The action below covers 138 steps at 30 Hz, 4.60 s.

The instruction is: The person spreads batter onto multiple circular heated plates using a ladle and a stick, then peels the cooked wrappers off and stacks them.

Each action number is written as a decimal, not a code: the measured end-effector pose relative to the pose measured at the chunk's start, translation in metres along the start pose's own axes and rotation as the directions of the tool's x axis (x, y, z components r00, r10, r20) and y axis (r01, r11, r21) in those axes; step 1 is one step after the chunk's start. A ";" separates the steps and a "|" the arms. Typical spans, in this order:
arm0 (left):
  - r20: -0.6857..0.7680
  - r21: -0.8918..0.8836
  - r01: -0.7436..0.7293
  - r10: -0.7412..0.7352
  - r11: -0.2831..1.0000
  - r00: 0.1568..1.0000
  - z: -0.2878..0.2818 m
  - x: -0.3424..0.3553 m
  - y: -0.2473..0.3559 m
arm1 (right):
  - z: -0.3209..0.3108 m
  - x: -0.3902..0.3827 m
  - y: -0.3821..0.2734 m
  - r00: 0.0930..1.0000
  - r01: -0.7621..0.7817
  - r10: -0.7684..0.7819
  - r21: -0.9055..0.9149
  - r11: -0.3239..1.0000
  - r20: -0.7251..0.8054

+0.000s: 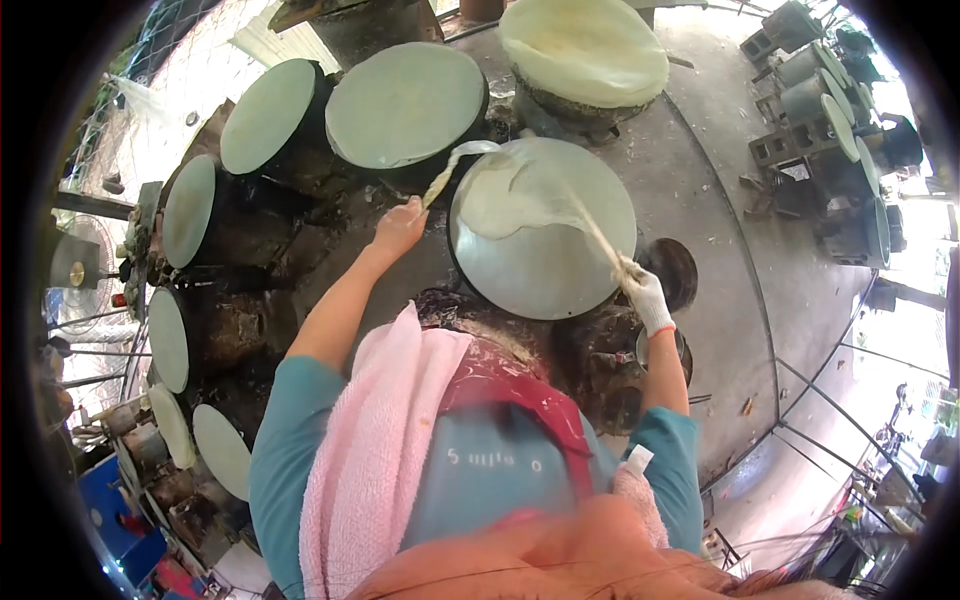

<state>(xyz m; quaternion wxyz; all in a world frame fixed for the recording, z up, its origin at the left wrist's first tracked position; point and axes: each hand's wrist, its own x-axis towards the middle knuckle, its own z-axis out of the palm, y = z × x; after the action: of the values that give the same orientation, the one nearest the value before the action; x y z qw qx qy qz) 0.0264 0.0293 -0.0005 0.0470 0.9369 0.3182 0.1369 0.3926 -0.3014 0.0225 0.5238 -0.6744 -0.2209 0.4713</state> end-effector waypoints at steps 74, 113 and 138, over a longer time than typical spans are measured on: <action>0.612 -0.554 0.748 -0.431 0.364 0.663 -0.156 -0.148 0.080 | 0.050 -0.039 0.035 0.777 -0.387 -0.290 -0.787 0.481 -0.559; 0.917 -0.330 0.943 0.252 0.049 0.308 -0.039 0.043 0.130 | 0.340 -0.128 0.049 0.545 0.212 0.462 0.648 0.732 -0.700; 0.375 -0.185 0.536 0.445 -0.823 0.813 -0.291 -0.036 -0.143 | 0.316 -0.133 0.065 0.696 0.023 -0.041 -0.034 0.999 -0.717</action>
<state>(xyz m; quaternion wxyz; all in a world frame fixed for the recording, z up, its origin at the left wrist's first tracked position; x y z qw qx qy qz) -0.1677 0.1216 0.2450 0.9935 0.0742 0.0539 0.0674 0.0446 -0.2724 0.0142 0.5689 -0.8066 -0.0163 0.1597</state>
